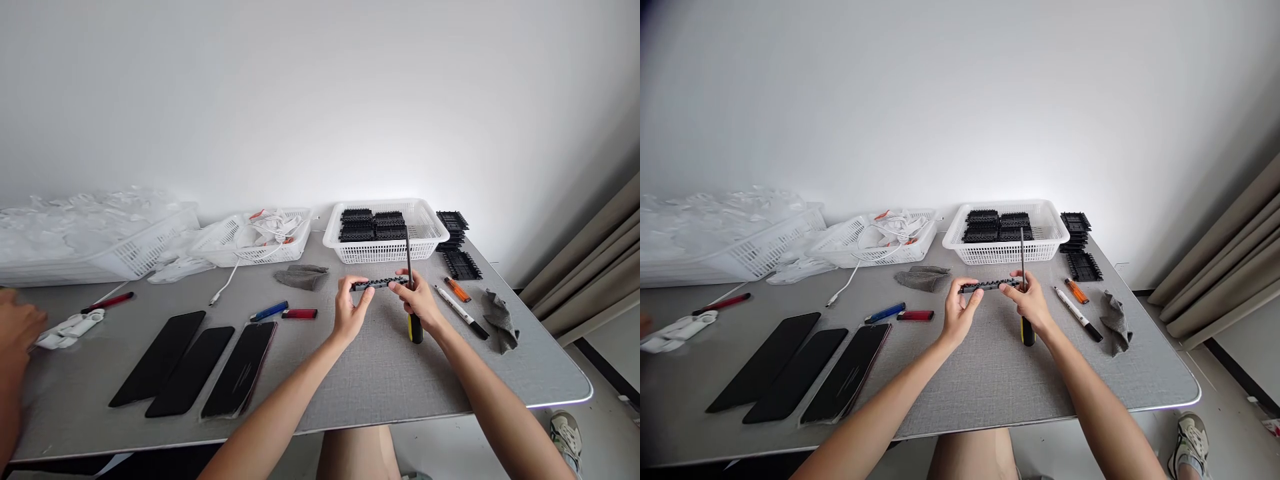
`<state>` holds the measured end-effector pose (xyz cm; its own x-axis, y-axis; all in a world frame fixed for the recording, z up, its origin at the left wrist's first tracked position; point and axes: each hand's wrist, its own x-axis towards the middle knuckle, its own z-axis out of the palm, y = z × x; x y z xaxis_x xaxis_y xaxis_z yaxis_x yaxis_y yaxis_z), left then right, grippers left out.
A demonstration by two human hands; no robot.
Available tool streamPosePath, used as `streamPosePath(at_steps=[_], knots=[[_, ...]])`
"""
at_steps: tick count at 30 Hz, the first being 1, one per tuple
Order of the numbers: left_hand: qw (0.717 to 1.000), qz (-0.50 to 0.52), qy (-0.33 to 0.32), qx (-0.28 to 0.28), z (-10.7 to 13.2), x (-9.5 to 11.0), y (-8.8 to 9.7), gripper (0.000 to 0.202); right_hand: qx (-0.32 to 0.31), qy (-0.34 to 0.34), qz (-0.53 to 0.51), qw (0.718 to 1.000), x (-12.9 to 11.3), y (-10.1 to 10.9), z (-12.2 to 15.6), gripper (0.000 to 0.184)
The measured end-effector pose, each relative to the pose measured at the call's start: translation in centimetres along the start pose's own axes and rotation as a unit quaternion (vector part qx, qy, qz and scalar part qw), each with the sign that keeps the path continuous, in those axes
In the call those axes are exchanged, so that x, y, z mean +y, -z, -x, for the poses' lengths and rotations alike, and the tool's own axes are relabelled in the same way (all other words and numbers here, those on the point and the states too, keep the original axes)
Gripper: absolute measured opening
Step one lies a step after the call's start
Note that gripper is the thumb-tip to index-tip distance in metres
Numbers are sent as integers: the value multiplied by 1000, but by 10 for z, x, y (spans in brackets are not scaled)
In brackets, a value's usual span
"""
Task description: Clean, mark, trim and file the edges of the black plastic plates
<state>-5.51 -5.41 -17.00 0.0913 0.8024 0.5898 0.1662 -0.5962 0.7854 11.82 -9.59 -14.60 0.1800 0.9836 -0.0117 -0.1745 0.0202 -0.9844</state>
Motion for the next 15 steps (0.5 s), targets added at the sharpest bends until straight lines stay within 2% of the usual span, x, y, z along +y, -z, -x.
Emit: streamPosePath(at_steps=[7,12,15], knots=[[999,35,16,3,0,-2,-1,25,-25,13,-52,998,-2,3,1,50],[1000,27,-6,11,-1,-1,1,28,-47,4,-87,995,-4,3,2,41],[999,16,-43,2,-3,0,2,24,-44,9,-96,994,-5,3,1,35]])
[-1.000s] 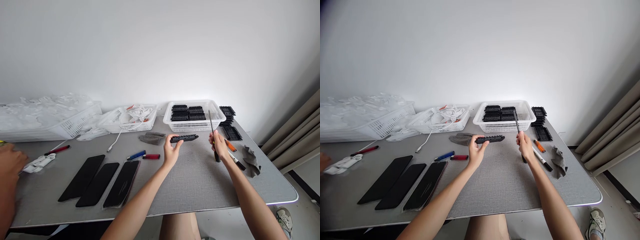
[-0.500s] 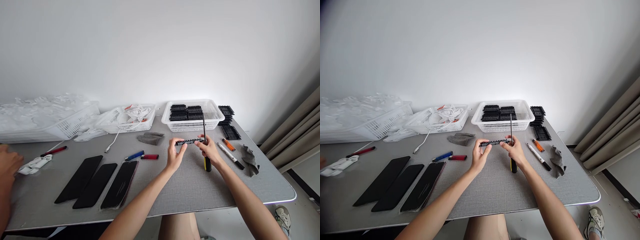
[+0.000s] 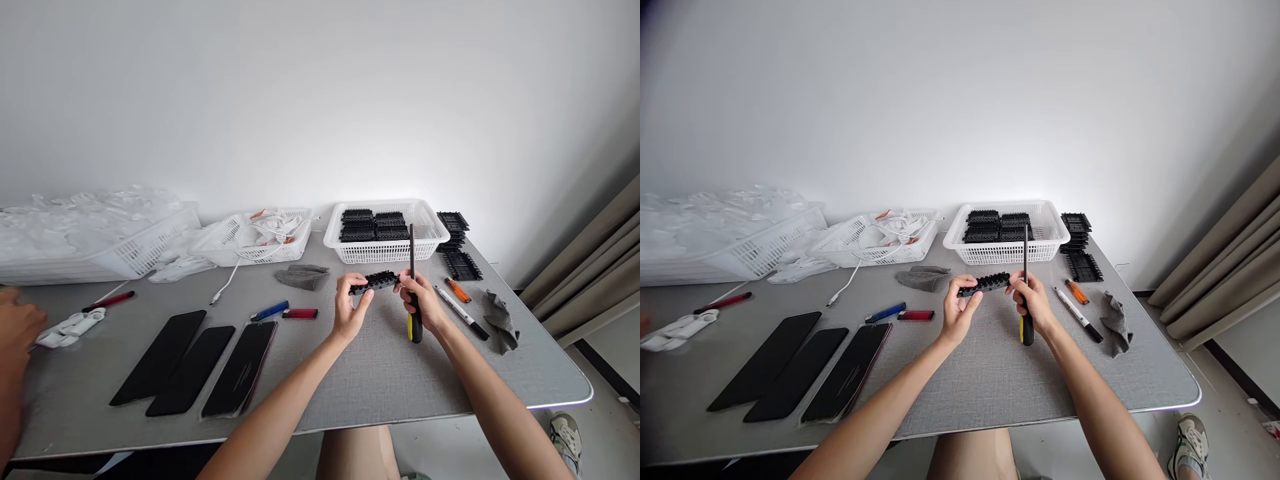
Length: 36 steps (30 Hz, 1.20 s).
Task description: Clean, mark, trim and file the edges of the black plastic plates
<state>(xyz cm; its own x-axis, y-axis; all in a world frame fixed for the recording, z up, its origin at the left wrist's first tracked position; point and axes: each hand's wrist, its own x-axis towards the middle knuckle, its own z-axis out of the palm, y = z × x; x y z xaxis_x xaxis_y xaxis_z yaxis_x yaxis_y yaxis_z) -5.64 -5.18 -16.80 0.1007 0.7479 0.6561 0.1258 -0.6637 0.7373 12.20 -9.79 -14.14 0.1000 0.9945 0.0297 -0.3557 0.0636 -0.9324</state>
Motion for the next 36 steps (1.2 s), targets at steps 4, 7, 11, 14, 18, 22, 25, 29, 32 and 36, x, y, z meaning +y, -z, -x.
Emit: streamPosePath(at_steps=[4,7,11,14,18,22,25,29,32,36], knots=[[999,-30,-41,-8,-3,0,0,19,12,11,-6,1000,0,2,-1,33],[997,-70,-38,0,-4,-1,0,19,19,11,-16,1000,0,2,-1,34],[995,-96,-23,11,-4,-1,-1,17,23,10,-25,999,1,3,-2,33],[995,-97,-21,14,-4,-1,-1,17,24,12,-25,999,1,3,-2,32],[997,-80,-10,19,-5,-2,0,30,30,17,-11,999,0,5,-3,31],[999,18,42,-5,-5,-2,-1,54,41,40,7,998,0,7,-3,30],[985,131,109,-23,-5,-2,-4,63,35,54,29,998,2,8,-4,31],[961,205,183,-34,-8,-3,-4,61,12,56,63,996,5,9,-5,32],[949,234,210,-23,-10,-4,-4,57,12,60,73,995,5,9,-4,37],[935,261,239,-26,-11,-4,-4,57,42,57,65,995,4,9,-5,42]])
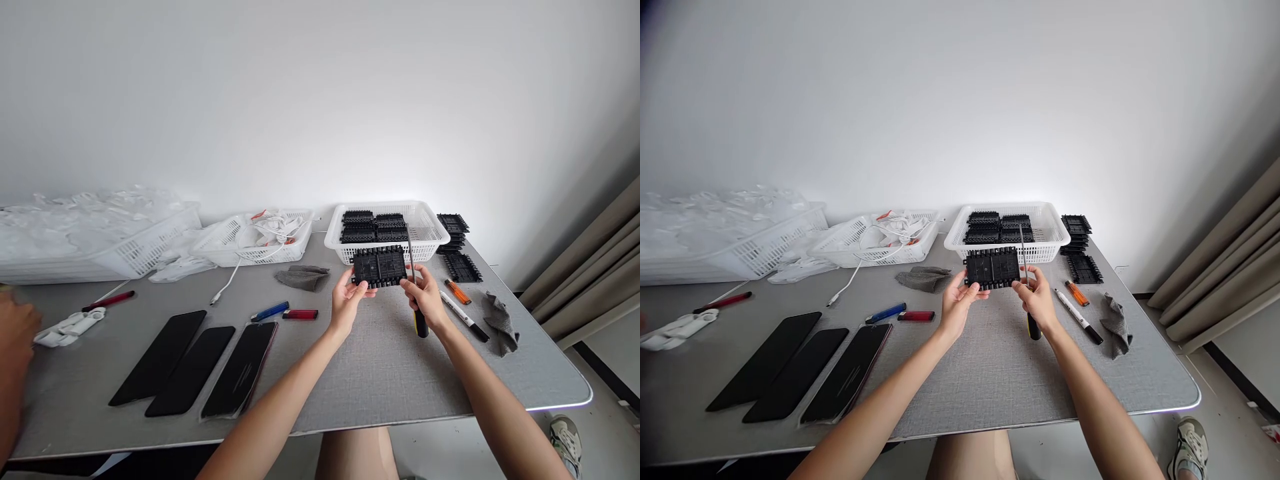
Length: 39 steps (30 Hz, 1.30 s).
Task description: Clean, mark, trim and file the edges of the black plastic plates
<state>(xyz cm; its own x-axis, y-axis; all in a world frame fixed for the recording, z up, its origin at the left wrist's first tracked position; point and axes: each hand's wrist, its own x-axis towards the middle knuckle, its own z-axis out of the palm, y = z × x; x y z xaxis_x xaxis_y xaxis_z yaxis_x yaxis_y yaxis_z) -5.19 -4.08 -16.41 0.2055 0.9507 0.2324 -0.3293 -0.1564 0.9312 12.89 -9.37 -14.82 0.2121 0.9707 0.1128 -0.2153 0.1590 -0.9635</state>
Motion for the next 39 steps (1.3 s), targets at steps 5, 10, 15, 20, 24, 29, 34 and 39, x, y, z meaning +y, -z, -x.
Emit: streamPosePath(at_steps=[5,10,15,20,24,29,34,39], knots=[[1000,-18,7,-4,0,-3,0,50,37,4,-22,999,0,4,-3,39],[1000,5,16,22,-1,-1,1,56,47,-6,-38,998,-3,7,-5,37],[998,-19,51,-18,0,5,0,60,56,-14,-56,997,-4,8,-5,37],[989,-69,73,-107,5,4,-3,80,60,-15,-63,996,-3,9,-7,38],[987,-96,49,-121,8,-3,-4,73,54,-32,-55,997,-2,7,-7,40],[988,-113,8,-100,8,-11,-4,74,1,-37,-27,999,-1,2,-3,42],[993,-102,-6,-65,5,-9,-5,75,-37,-49,9,998,0,-2,-1,51],[987,-118,43,-102,5,-2,-5,54,-24,-52,-1,998,0,2,-2,54]])
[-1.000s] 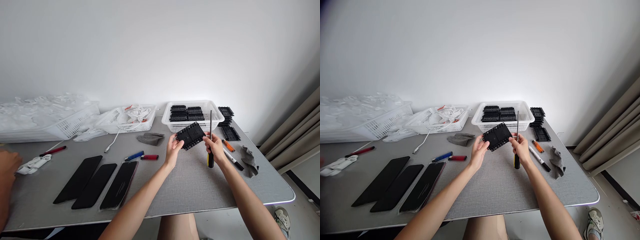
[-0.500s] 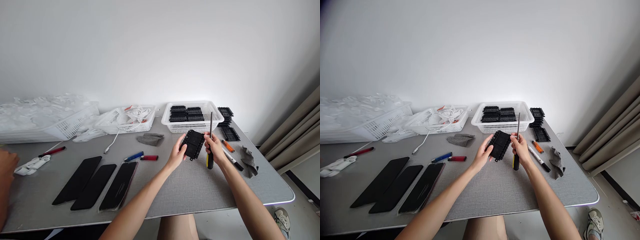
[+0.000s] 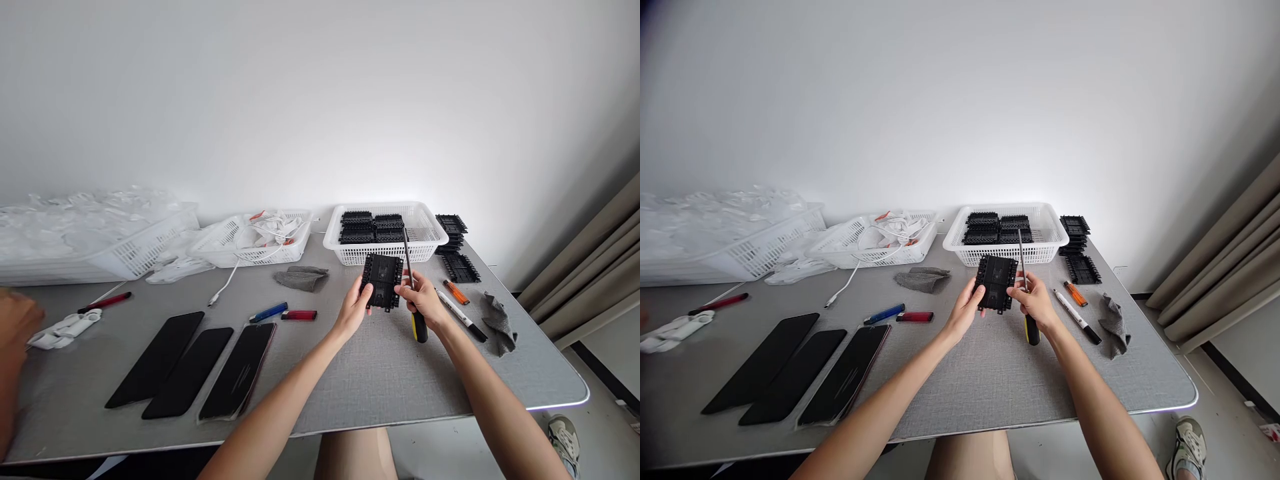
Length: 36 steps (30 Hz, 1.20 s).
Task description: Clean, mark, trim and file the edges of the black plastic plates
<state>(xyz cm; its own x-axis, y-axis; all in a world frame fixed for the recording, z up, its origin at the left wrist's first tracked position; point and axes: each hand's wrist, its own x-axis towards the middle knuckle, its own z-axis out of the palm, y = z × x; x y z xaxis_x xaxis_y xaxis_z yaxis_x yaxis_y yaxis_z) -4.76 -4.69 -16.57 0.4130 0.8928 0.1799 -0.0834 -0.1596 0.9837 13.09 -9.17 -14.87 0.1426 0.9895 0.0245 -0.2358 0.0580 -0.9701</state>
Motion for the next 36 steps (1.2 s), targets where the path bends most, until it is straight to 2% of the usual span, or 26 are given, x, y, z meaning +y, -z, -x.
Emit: streamPosePath(at_steps=[7,9,11,14,17,20,23,26,29,32,36], knots=[[998,17,63,22,4,7,-2,46,-12,-11,2,1000,0,1,1,47],[997,18,67,41,4,5,-3,44,10,-13,38,999,0,3,0,47],[996,19,68,63,3,2,-2,43,65,7,118,991,-2,6,-1,48],[993,23,67,94,2,-1,0,42,158,71,259,950,-12,13,1,50],[991,25,55,118,0,-3,3,43,229,127,344,902,-28,23,13,53],[991,23,41,129,-2,-4,5,43,268,117,443,848,-38,38,35,52],[990,17,30,136,-3,-5,4,42,223,57,537,812,-33,53,56,46],[991,16,20,132,-3,-5,2,43,176,-8,614,770,-16,56,67,37],[992,15,9,126,-3,-4,1,45,152,-73,669,724,2,46,68,29],[991,10,0,134,-4,-6,3,46,146,-110,704,686,12,34,66,27],[989,4,-5,147,-7,-11,8,47,152,-125,727,658,13,27,60,31]])
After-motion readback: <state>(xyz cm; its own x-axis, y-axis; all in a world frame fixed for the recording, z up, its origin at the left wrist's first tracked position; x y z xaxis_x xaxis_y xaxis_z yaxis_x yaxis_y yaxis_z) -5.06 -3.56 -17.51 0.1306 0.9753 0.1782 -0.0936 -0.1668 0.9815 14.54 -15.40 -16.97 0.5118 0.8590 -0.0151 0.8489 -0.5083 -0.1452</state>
